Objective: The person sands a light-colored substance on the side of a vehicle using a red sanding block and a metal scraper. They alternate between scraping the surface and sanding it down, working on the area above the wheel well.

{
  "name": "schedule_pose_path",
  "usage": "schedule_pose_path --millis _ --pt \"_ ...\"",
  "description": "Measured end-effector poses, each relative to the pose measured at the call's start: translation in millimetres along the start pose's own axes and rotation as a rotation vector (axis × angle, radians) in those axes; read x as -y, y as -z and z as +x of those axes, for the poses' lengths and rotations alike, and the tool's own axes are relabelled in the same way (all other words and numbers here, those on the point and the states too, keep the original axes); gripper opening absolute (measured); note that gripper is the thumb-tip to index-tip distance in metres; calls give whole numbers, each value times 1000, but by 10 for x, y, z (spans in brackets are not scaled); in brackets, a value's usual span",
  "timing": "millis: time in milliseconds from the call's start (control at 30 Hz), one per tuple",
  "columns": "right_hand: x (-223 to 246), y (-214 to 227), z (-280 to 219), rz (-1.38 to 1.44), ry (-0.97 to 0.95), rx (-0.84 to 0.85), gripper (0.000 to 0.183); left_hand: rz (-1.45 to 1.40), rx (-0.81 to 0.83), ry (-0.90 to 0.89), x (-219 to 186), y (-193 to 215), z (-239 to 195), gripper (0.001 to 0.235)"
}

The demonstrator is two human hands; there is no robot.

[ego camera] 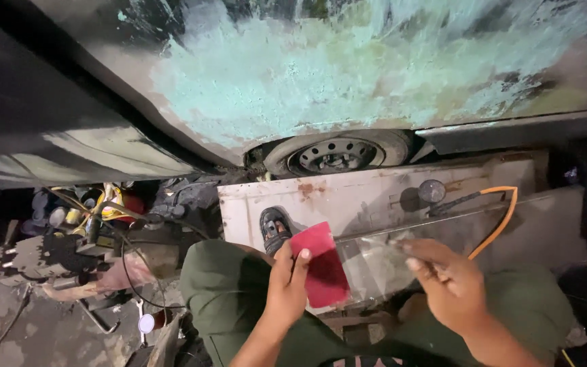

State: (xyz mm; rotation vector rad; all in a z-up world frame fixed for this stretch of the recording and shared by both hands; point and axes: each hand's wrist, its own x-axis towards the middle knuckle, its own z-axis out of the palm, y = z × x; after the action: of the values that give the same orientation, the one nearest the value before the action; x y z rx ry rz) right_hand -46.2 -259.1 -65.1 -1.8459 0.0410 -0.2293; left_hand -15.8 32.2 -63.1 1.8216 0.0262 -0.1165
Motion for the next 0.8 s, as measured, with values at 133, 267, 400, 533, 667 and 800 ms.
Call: schedule_pose_path --millis 133,267,400,533,667,800 --pt "384 -227 61 -349 789 159 31 -225 -4 218 -280 -47 -46 28" --pt "159 -322 -72 -444 838 128 51 -557 -83 395 -607 10 -27 32" --pt "-319 -96 -47 -496 592 190 36 -570 -333 542 -833 241 2 47" --pt "-247 -43 -43 -197 -228 17 29 -280 -212 111 -697 286 -64 48" --pt "-416 -148 -32 320 -745 -111 41 -80 -135 -202 -481 128 -69 45" --pt "-310 -333 -49 704 -764 -141 19 237 -76 -530 -175 -43 -99 22"
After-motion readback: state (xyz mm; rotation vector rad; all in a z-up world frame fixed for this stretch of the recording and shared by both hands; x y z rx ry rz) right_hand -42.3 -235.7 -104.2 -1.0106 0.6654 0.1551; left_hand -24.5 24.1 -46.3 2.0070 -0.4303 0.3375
